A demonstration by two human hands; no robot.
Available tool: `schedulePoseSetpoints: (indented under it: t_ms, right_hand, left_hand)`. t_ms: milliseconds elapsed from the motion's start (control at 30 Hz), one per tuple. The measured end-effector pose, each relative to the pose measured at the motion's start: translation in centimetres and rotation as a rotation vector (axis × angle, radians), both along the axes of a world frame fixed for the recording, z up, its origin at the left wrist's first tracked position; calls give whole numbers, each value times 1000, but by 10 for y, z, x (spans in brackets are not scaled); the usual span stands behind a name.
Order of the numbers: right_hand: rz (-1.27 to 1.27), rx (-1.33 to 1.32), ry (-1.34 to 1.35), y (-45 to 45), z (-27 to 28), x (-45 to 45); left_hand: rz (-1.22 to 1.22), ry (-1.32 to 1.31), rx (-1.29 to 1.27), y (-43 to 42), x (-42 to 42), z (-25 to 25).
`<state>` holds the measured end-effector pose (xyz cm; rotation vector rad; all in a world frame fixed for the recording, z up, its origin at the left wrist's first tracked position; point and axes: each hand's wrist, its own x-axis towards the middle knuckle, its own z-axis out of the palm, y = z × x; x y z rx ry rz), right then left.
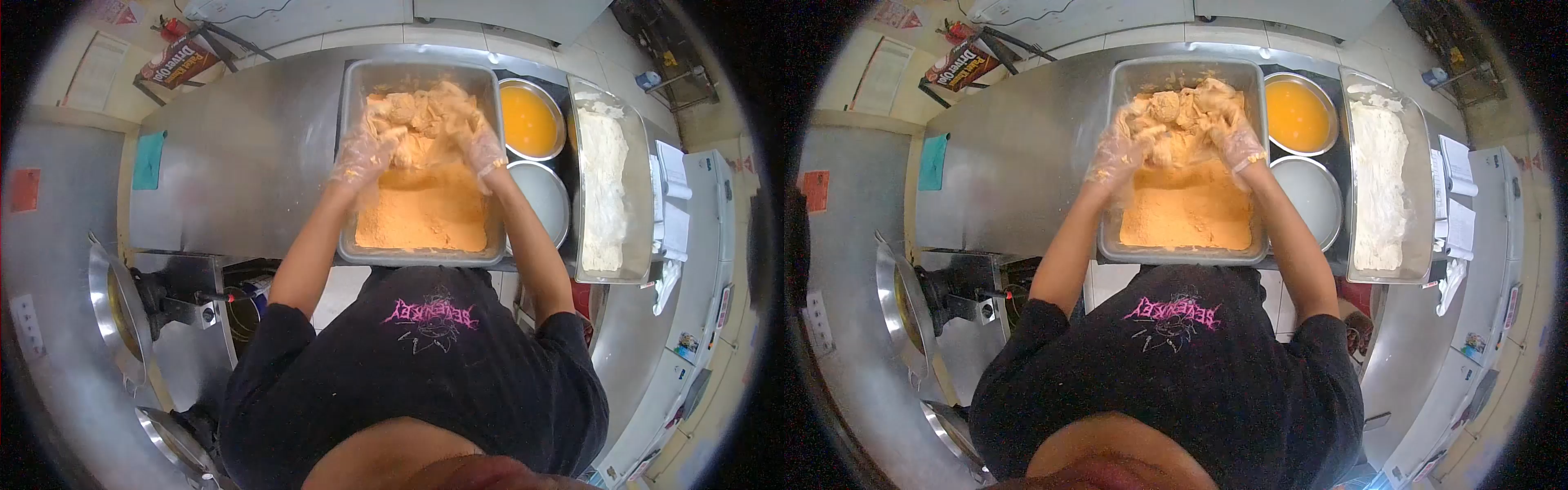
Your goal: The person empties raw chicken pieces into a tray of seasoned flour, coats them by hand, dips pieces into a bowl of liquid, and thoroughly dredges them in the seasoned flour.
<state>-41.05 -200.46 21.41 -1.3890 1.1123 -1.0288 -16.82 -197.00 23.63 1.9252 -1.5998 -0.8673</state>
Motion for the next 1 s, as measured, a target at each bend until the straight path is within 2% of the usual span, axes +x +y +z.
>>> schedulePoseSetpoints:
  t_ms: [33,100,133,167,200,233,300,333,400,500,533,600,733,800,833,900,933,1000]
  right_hand:
    - [1,0,0,16,7,-2]
    - [259,293,-8,36,11,-8]
    - [254,293,-6,39,-1,-13]
    - [355,172,203,42,-24,-19]
    - [407,114,310,46,-24,-20]
    - [457,52,413,50,-24,-20]
    - [367,-60,764,66,17,-13]
    - [371,-57,767,68,11,-17]
    - [303,-299,798,70,-3,-25]
    - [316,-253,920,70,7,-16]
    - [316,-255,920,71,13,-11]
    - [352,-328,1024,71,26,-2]
    - [410,-320,1142,60,7,-5]
    - [394,-140,1155,59,7,-9]
    - [397,-143,1154,60,6,-11]
    - [298,-141,1149,64,5,-19]
    - [303,-141,1148,67,0,-26]
    - [193,-351,1165,73,-13,-38]
  left_hand:
    - [-114,-102,-172,2,13,-59]
    - [-234,-199,-338,18,9,-74]
    - [-214,59,-214,37,-7,-37]
    - [-190,314,-87,46,-16,-10]
    - [-235,101,69,43,-15,-3]
    - [-234,103,70,41,-15,-8]
    - [-279,-17,16,42,-15,-22]
    - [-276,-12,19,44,-17,-16]
    - [-193,65,70,43,-22,15]
    - [-220,27,208,43,-31,35]
    - [-218,27,206,43,-33,30]
    - [-370,-69,45,40,-37,18]
    - [-406,-73,94,31,-43,18]
    - [-404,234,120,11,-31,2]
    - [-400,232,119,-4,-25,0]
    - [-212,-136,150,-46,-15,-6]
    - [-117,-105,111,-70,-12,-24]
    - [-24,-76,73,-109,-12,-62]
